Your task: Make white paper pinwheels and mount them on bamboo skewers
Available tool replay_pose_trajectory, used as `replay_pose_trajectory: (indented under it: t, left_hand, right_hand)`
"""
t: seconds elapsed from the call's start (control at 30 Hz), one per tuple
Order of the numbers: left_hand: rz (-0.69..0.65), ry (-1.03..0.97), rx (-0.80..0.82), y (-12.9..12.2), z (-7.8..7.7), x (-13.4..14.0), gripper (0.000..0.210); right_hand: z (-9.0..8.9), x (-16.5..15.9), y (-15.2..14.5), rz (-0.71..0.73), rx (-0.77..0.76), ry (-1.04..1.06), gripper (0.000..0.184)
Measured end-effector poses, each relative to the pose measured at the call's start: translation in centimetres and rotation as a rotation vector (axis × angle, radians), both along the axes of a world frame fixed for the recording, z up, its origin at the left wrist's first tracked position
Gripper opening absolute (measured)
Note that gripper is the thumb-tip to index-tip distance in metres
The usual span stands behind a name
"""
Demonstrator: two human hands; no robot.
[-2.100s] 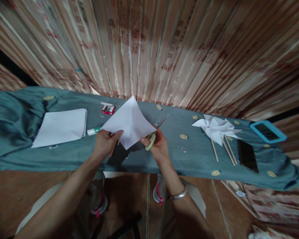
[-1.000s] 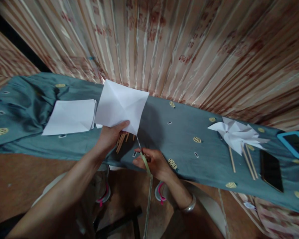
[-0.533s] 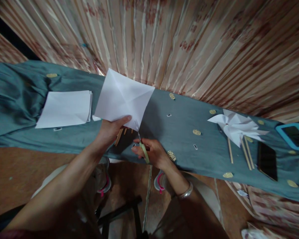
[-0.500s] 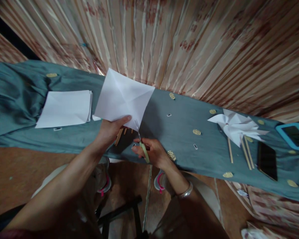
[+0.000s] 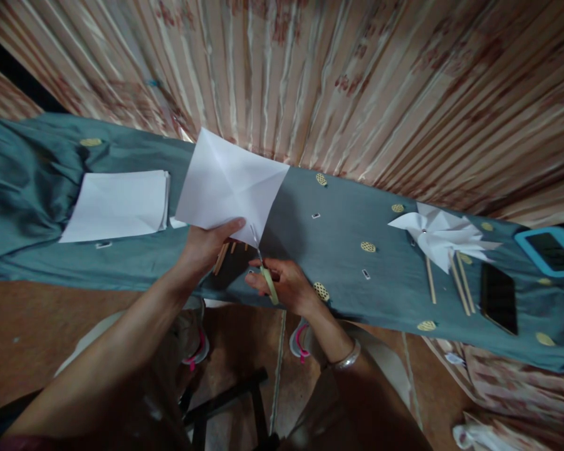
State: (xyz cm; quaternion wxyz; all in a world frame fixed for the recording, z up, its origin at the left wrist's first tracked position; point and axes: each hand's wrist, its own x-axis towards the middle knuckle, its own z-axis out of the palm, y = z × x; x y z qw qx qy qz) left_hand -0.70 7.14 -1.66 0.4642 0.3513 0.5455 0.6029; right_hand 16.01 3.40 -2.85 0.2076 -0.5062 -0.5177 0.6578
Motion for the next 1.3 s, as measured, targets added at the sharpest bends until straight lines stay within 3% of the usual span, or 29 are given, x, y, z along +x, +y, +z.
replay_pose_trajectory:
  t: [0.17, 0.5, 1.3]
  left_hand:
    - [0.001, 0.018, -0.043, -0.03, -0.09, -0.06, 0.027]
    - [0.007, -0.026, 0.018, 0.11, -0.13, -0.12, 0.043]
    - [0.015, -0.023, 0.010, 0.29, -0.15, -0.36, 0.039]
  right_hand:
    - [-0.27, 0.09, 0.04, 0.000, 0.013, 0.008, 0.063]
    - [-0.20, -0.21, 0.21, -0.020, 0.028, 0.004, 0.066]
    - [-0.22, -0.63, 0.12, -0.078, -0.012, 0.050, 0.051]
